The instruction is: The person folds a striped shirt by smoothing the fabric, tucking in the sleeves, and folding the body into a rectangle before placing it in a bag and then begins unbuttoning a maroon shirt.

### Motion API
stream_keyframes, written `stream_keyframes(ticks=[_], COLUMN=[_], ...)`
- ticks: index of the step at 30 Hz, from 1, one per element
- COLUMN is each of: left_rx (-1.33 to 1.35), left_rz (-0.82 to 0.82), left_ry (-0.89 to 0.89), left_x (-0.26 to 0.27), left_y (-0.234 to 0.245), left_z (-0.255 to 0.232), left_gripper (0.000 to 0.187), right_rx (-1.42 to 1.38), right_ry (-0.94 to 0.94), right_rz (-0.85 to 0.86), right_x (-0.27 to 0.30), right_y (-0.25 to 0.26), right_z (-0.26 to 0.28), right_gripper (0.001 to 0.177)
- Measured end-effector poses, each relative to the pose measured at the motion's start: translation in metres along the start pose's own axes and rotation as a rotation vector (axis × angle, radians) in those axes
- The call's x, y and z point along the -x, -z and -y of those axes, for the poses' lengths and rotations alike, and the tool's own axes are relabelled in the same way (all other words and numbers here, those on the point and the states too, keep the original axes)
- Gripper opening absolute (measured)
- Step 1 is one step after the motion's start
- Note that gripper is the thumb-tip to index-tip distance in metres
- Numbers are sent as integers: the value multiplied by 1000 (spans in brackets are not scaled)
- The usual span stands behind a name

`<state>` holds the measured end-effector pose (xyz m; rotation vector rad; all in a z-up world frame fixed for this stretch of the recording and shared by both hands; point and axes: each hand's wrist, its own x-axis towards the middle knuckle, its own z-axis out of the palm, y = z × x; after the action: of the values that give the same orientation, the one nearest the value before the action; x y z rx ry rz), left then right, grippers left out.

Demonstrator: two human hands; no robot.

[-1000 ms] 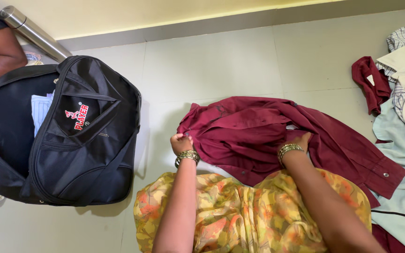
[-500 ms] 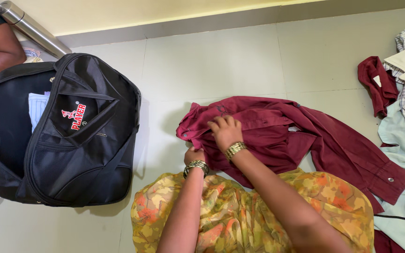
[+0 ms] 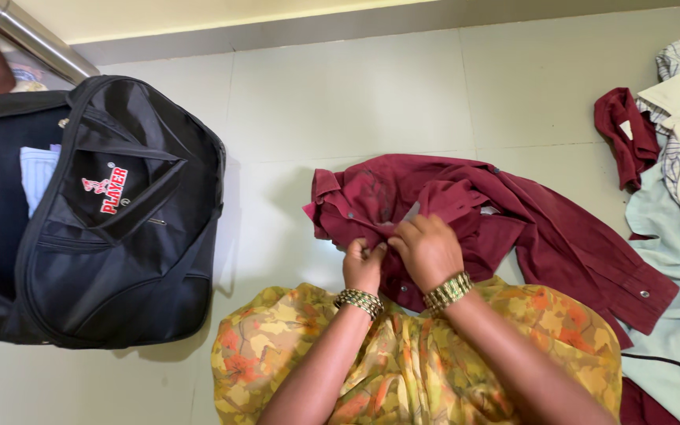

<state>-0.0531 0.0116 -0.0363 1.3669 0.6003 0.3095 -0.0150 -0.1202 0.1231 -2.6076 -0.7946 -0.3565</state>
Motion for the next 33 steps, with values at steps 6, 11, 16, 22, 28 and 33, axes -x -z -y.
stream_keyframes(ticks=[6,11,16,22,28,33], left_rx=[105,528,472,492,316,195], left_rz=[125,129,185,207,172,130], left_ry=[114,412,330,264,35,-2], left_x=[12,19,14,4,-3,-4], left_y=[-16,-27,-41,-41,-45,-43], left_z=[-4,-25,-33,-36,-19,-13], left_gripper=[18,17,12,11,20,19], right_rx=[-592,-1007,-1244,-1192,-726,-473], right_ry=[-368,-648,-677,-654,-475,-299], right_rz=[-7,78,82,42,-153,-298], right_x=[32,34,27,20,2,-2], right_y=[-66,-89,-89,-84,-42,-20], right_z=[-35,-56,-63,-63,-47,-24], right_gripper=[18,8,5,6,13,16])
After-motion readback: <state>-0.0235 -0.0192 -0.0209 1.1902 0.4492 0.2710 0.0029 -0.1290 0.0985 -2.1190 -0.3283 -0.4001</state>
